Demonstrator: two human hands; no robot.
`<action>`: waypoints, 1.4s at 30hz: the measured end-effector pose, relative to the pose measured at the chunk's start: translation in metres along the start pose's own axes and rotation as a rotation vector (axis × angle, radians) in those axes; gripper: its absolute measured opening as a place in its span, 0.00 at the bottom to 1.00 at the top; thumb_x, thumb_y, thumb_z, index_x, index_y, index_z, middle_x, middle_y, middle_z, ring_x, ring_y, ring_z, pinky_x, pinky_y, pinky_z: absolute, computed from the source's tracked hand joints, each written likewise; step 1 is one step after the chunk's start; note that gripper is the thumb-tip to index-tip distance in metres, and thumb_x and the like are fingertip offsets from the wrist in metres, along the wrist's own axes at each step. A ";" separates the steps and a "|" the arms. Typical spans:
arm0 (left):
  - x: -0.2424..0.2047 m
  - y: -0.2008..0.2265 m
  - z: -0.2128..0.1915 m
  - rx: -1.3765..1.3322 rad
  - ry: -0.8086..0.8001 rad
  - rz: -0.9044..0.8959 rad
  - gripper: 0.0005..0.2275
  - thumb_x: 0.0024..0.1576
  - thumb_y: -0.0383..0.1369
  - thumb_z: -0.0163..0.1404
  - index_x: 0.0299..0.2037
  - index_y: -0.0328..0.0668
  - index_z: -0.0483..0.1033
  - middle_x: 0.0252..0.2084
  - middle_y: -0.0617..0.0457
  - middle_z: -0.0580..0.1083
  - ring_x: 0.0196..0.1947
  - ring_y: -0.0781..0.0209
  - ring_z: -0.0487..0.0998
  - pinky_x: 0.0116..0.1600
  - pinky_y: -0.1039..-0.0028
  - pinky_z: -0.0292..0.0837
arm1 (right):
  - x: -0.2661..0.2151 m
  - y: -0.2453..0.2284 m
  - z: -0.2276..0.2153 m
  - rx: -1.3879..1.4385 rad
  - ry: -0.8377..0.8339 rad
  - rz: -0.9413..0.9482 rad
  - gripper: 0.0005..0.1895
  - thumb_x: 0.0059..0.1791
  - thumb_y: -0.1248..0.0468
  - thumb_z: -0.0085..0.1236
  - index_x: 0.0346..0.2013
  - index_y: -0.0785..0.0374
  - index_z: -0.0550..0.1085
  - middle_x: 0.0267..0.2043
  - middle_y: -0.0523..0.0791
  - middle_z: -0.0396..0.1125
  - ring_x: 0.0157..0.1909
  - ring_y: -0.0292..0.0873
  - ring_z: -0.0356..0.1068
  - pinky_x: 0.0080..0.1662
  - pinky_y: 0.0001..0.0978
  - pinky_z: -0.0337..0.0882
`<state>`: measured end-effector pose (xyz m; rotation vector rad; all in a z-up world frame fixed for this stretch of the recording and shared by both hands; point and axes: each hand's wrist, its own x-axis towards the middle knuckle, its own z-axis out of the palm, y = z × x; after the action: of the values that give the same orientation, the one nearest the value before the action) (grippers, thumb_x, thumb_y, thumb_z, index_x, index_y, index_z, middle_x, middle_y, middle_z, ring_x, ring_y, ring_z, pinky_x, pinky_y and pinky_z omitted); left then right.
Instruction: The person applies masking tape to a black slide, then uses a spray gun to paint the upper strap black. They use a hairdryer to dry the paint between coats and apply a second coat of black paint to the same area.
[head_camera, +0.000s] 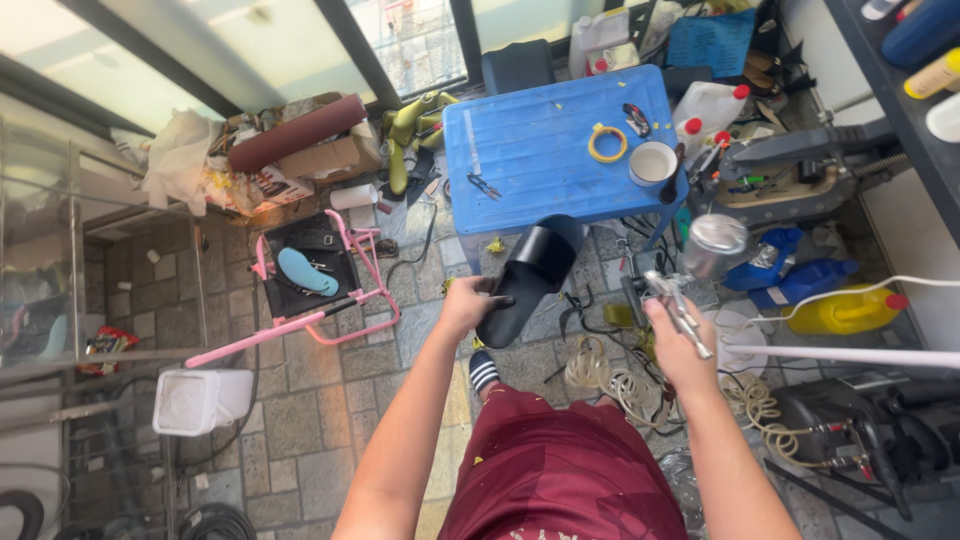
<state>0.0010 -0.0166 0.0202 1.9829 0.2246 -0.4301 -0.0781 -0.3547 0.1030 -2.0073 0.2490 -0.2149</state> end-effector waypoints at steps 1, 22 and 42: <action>-0.003 0.006 0.002 0.156 0.095 0.066 0.23 0.43 0.34 0.69 0.49 0.34 0.81 0.42 0.46 0.82 0.40 0.52 0.82 0.45 0.66 0.77 | -0.004 0.011 -0.007 0.062 0.047 0.121 0.14 0.53 0.58 0.58 0.47 0.64 0.74 0.29 0.45 0.69 0.28 0.35 0.67 0.32 0.34 0.66; -0.001 0.078 0.124 0.397 0.076 0.514 0.18 0.48 0.30 0.63 0.50 0.45 0.79 0.46 0.47 0.80 0.46 0.44 0.81 0.48 0.60 0.75 | -0.165 0.238 -0.247 0.592 0.958 0.702 0.04 0.52 0.69 0.44 0.32 0.66 0.64 0.28 0.47 0.63 0.29 0.45 0.66 0.32 0.43 0.70; 0.002 0.047 0.180 -0.462 -0.623 -0.347 0.22 0.54 0.21 0.54 0.61 0.32 0.71 0.54 0.48 0.78 0.46 0.60 0.81 0.48 0.70 0.79 | -0.129 0.278 -0.444 -0.145 1.816 0.673 0.12 0.55 0.67 0.43 0.54 0.61 0.66 0.57 0.52 0.57 0.60 0.54 0.65 0.52 0.40 0.75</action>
<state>-0.0167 -0.1986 -0.0115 1.2840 0.2421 -1.0879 -0.3396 -0.8216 0.0382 -1.1434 1.9956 -1.5227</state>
